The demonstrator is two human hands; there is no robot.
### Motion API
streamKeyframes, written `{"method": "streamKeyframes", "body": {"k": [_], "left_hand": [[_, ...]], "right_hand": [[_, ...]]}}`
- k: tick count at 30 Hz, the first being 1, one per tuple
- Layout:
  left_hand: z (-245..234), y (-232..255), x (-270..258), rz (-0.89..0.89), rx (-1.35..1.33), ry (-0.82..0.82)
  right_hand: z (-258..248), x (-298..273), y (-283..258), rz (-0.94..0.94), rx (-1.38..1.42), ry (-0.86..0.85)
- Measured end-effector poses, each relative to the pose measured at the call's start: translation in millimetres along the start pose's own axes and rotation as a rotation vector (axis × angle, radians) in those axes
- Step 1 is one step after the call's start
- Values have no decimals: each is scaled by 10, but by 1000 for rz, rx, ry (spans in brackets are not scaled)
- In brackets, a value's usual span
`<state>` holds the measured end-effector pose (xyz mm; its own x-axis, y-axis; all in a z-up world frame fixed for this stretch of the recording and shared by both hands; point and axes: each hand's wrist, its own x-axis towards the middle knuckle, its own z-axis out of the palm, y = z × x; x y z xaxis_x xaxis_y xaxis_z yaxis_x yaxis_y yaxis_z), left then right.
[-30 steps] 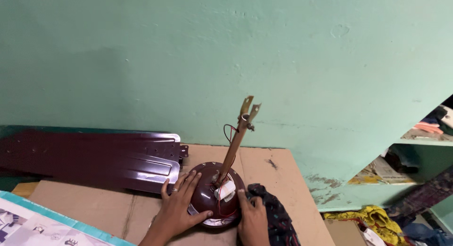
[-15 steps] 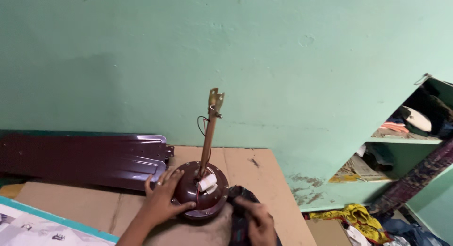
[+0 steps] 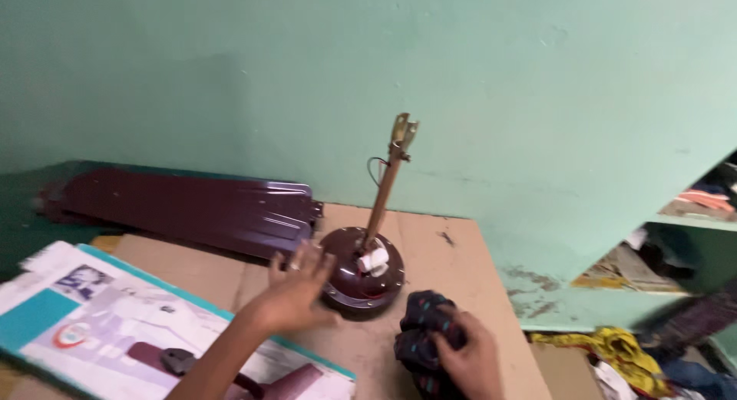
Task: The person handles a ceiling fan motor and several fan blades on a cardboard-covered floor, moving and organizing the parts.
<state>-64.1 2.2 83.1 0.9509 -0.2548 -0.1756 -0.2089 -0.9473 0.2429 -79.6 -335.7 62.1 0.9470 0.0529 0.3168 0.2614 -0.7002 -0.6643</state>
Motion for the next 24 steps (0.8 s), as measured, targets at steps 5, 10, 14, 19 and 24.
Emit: {"method": "streamKeyframes", "body": {"k": [5, 10, 14, 19, 24], "left_hand": [[-454, 454, -840, 157, -327, -5], [-670, 230, -669, 141, -524, 308], [-1008, -504, -527, 98, -673, 820], [-1268, -1356, -289, 110, -405, 1218], [-549, -1392, 505, -396, 28, 201]], "right_hand": [[-336, 128, -1537, -226, 409, -66], [41, 519, -2576, -683, 554, -396], [137, 651, -2481, -795, 397, -247], [280, 1116, -1597, -294, 558, 235], [639, 1768, -887, -162, 580, 81]]}}
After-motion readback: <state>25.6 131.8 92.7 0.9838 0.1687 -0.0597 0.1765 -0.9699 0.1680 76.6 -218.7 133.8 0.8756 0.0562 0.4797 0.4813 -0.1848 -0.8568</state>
